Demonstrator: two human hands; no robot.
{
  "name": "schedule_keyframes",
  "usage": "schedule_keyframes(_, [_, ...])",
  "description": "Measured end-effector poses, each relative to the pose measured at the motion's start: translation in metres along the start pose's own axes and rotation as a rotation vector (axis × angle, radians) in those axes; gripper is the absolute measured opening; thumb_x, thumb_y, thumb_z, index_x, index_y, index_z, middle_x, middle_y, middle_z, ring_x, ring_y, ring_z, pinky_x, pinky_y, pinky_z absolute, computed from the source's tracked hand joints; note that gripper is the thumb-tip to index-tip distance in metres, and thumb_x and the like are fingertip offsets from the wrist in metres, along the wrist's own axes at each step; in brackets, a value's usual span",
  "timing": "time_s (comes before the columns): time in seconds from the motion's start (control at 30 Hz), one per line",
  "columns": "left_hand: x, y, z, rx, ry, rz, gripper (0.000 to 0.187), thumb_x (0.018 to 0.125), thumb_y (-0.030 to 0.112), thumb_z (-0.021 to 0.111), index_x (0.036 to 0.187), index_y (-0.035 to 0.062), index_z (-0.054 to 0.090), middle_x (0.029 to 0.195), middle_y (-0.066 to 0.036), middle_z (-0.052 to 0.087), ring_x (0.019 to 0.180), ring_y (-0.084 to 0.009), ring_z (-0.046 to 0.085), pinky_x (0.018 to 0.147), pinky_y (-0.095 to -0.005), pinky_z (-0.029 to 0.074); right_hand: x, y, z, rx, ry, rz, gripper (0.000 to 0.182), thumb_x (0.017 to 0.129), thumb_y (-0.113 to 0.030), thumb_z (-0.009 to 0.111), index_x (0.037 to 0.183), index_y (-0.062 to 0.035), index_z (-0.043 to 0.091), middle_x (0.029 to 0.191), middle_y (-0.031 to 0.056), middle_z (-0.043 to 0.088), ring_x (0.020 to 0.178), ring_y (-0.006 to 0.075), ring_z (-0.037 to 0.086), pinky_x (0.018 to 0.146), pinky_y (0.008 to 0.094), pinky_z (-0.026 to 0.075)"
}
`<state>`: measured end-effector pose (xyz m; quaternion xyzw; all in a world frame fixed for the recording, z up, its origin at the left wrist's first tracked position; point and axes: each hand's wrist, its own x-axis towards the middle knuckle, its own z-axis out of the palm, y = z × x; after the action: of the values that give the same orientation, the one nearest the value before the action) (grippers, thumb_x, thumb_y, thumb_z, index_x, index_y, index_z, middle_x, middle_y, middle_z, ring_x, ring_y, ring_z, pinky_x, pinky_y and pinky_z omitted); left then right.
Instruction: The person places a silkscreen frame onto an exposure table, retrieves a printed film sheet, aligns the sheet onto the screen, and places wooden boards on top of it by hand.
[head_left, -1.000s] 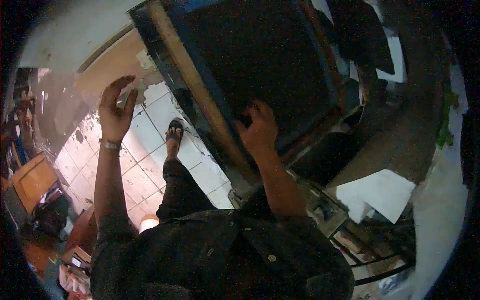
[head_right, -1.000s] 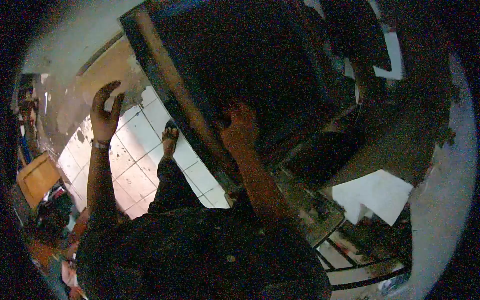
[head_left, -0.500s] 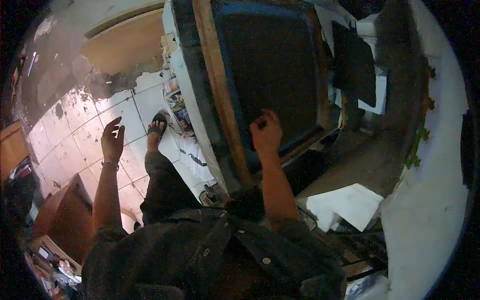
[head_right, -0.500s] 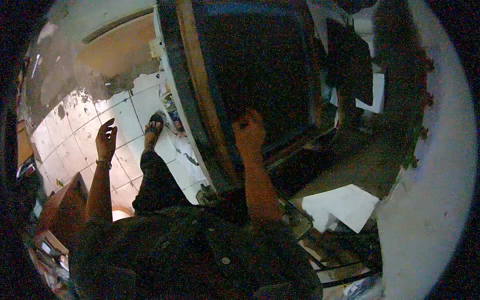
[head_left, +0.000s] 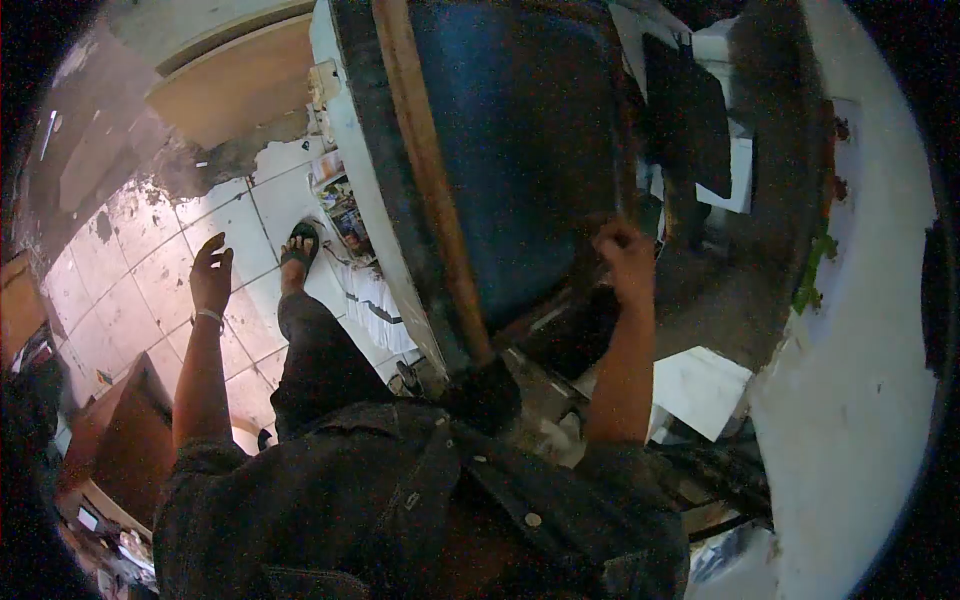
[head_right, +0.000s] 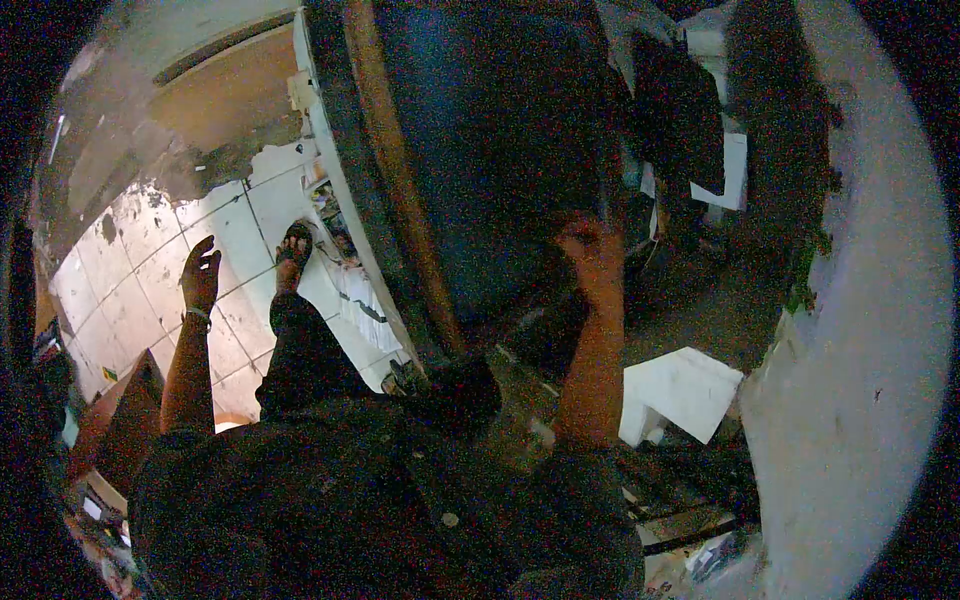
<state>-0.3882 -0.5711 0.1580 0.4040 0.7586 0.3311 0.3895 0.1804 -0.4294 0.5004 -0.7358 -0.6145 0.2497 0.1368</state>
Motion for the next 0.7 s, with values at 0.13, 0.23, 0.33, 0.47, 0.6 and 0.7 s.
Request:
schedule_keyframes(0.13, [0.008,0.009,-0.001,0.044,-0.023,0.024,0.034,0.092,0.011,0.063,0.126,0.0117,0.061,0.119,-0.005,0.065,0.092,-0.0156,0.064,0.077,-0.029,0.053,0.006,0.002,-0.038,0.192,-0.045,0.0,0.019,0.071,-0.016,0.066,0.084,-0.001,0.066,0.088,0.0034,0.064,0.083,0.0139,0.058,0.077,0.0282,0.046])
schedule_keyframes(0.23, [0.011,0.019,-0.002,0.06,-0.036,0.051,0.034,0.09,0.011,0.065,0.124,0.0082,0.061,0.115,-0.011,0.066,0.088,-0.0203,0.066,0.075,-0.0319,0.054,0.011,0.001,-0.058,0.142,-0.059,-0.016,0.023,0.072,-0.02,0.066,0.085,-0.0017,0.065,0.09,0.0035,0.063,0.086,0.0142,0.058,0.078,0.0284,0.046])
schedule_keyframes(0.33, [0.014,0.021,-0.004,0.079,-0.05,0.08,0.033,0.091,0.01,0.064,0.124,0.0074,0.061,0.116,-0.01,0.066,0.092,-0.0192,0.064,0.077,-0.0316,0.053,0.02,-0.004,-0.066,0.121,-0.03,-0.02,0.024,0.073,-0.024,0.067,0.085,-0.0034,0.063,0.095,0.0043,0.064,0.089,0.0143,0.058,0.079,0.029,0.046])
schedule_keyframes(0.47, [0.024,0.013,-0.008,0.089,-0.063,0.088,0.034,0.091,0.013,0.064,0.124,0.0054,0.061,0.117,-0.009,0.066,0.092,-0.018,0.063,0.079,-0.0313,0.051,0.029,0.018,-0.077,0.1,-0.022,-0.075,0.025,0.074,-0.026,0.066,0.087,-0.0048,0.064,0.097,0.0041,0.064,0.09,0.0143,0.058,0.079,0.0287,0.046])
schedule_keyframes(0.6, [0.032,0.02,-0.016,0.121,-0.072,0.166,0.034,0.091,0.013,0.064,0.124,0.0041,0.061,0.116,-0.009,0.066,0.091,-0.0173,0.062,0.077,-0.0305,0.051,0.041,0.02,-0.098,0.09,-0.062,-0.082,0.023,0.076,-0.025,0.065,0.089,-0.0057,0.063,0.097,0.0041,0.064,0.09,0.0152,0.058,0.079,0.0285,0.046])
schedule_keyframes(0.7, [0.033,0.027,-0.019,0.069,-0.104,0.181,0.035,0.092,0.016,0.062,0.125,0.0028,0.06,0.118,-0.011,0.065,0.093,-0.0196,0.063,0.078,-0.0309,0.051,0.042,0.027,-0.117,0.213,-0.032,0.054,0.023,0.077,-0.023,0.065,0.091,-0.0054,0.062,0.095,0.0044,0.064,0.088,0.0155,0.058,0.076,0.0313,0.047])
